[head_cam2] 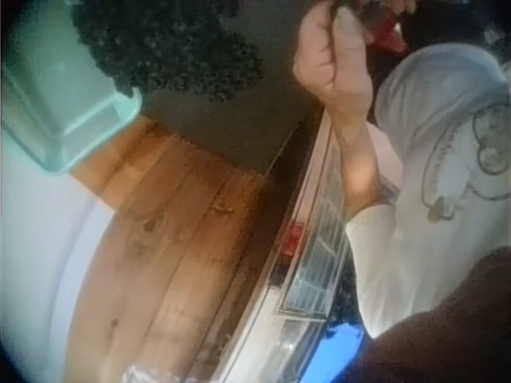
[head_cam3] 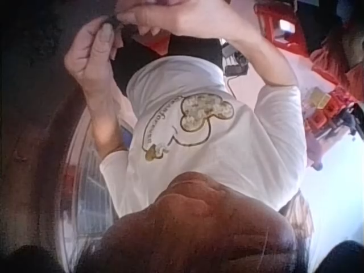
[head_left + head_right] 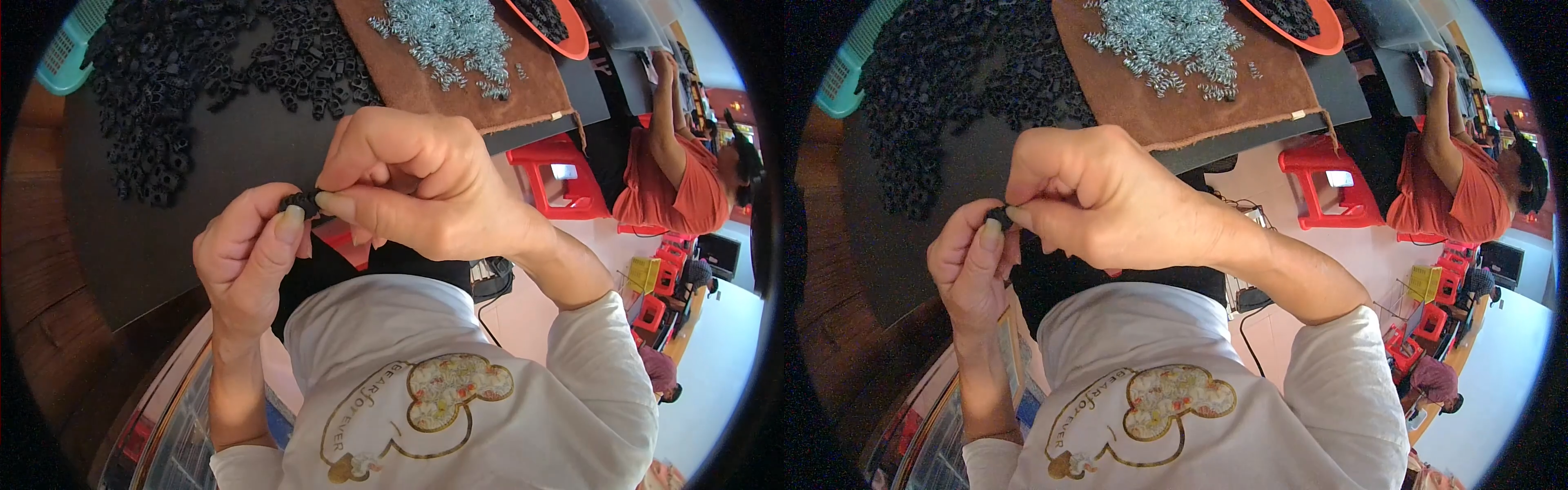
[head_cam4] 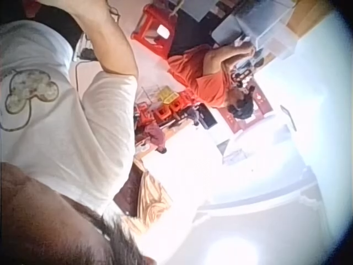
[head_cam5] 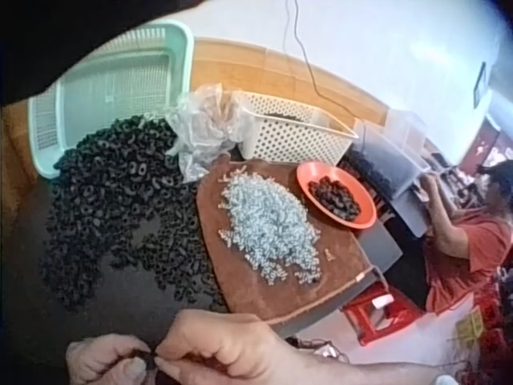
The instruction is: Manually inserting small beads into circular black rubber components at a workshop table.
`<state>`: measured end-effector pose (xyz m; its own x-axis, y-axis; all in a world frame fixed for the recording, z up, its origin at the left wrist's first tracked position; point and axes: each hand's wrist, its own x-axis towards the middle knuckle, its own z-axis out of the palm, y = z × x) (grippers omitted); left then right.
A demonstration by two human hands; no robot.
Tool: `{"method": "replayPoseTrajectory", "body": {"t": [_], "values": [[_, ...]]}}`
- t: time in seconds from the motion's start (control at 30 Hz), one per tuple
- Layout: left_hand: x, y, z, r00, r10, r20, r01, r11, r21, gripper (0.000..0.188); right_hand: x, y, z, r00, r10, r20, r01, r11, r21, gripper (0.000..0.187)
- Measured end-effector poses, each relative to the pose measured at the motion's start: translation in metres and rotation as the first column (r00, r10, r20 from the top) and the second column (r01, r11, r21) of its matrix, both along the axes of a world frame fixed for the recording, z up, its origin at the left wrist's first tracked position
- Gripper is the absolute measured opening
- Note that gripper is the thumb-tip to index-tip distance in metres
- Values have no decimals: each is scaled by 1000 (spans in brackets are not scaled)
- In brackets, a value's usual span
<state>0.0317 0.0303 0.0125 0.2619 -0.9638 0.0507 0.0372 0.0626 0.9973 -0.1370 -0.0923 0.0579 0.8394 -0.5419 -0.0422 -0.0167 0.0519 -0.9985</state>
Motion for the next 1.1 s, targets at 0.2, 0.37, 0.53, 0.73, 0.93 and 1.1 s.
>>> {"method": "replayPoseTrajectory", "body": {"t": [0.2,0.37,0.53,0.73,0.93,1.1], "values": [[-2,0,-1,1000,20,7,-20,999,-31,27,1,0,-6,997,6,75,4,991,-136,9],[-1,0,0,1000,18,12,-18,1000,-2,26,1,-2,-11,991,23,128,15,957,-288,9],[-1,1,2,999,-3,39,2,1000,6,26,1,1,-8,992,5,126,8,995,-104,8],[-2,2,0,994,7,112,-6,1000,-5,25,0,2,-3,1000,-11,3,10,994,111,7],[0,2,2,1000,-1,30,1,1000,21,25,4,2,-9,995,-12,101,22,995,-97,7],[0,1,2,999,-1,-42,2,999,37,25,3,-1,-10,995,-22,98,33,993,-109,5]]}}
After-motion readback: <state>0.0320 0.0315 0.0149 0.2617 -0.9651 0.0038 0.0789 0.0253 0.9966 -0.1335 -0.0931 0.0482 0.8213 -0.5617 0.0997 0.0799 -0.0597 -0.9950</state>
